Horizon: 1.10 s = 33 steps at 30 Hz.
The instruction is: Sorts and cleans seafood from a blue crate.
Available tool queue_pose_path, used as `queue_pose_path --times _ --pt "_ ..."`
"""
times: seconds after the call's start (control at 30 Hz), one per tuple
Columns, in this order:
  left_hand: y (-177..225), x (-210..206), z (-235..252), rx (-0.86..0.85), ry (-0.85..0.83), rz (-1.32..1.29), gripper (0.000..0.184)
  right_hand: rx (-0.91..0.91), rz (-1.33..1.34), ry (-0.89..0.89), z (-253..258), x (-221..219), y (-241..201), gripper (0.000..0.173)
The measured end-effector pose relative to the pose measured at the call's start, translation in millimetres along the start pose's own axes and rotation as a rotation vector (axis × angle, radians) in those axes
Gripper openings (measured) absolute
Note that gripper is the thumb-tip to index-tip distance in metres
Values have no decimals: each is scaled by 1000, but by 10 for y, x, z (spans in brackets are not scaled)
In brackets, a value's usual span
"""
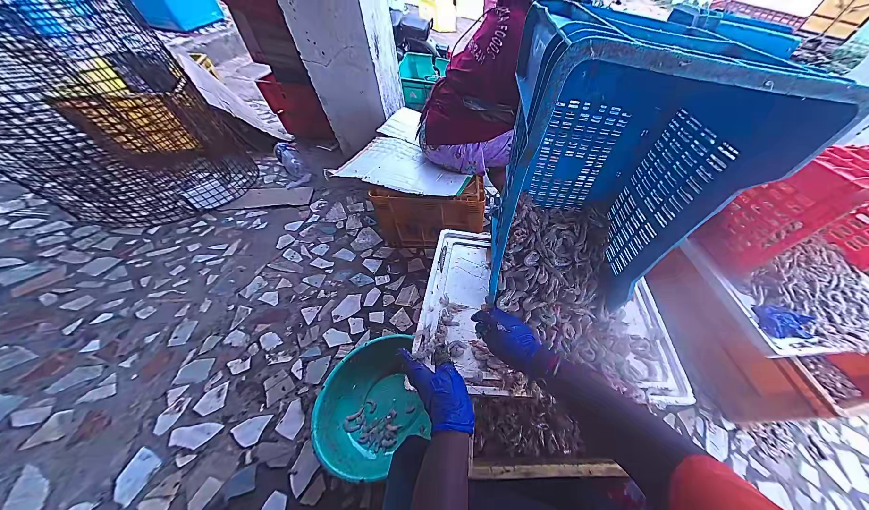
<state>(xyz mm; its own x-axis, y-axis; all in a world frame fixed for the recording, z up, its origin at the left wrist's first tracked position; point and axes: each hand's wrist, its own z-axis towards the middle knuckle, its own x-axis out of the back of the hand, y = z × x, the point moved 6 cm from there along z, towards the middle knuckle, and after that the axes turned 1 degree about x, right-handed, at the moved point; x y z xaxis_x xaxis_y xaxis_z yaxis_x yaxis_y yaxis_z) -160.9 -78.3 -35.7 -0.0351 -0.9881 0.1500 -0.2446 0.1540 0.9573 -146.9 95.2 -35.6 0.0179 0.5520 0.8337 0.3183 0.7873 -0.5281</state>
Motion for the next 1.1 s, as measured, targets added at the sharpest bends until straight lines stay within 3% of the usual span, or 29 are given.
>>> queue_pose_path --times 0.17,0.33,0.6,0.7,0.8,0.9,1.0,1.1 --pt "21 -153 -100 -119 -76 -49 70 -35 -201 -141 812 -376 -288 48" --pt "51 -161 -75 -145 -103 -206 64 -113 -183 -133 897 -482 -256 40" --pt "130 -197 -181 -68 -175 -250 50 -82 -261 -287 52 -301 59 36" --pt "97 -302 -274 15 -302 -172 44 -177 -114 -112 -299 89 127 38" --pt "53 -473 -389 56 -516 162 48 -222 319 95 -786 451 355 37" --pt "156 -714 -652 -112 -722 571 55 -232 617 106 -1267 570 569 31" --pt "181 -882 -949 -224 -791 665 48 -254 773 215 -1617 604 693 26" --pt "151 -985 -1091 -274 -792 700 47 -322 745 279 -1772 563 909 21"
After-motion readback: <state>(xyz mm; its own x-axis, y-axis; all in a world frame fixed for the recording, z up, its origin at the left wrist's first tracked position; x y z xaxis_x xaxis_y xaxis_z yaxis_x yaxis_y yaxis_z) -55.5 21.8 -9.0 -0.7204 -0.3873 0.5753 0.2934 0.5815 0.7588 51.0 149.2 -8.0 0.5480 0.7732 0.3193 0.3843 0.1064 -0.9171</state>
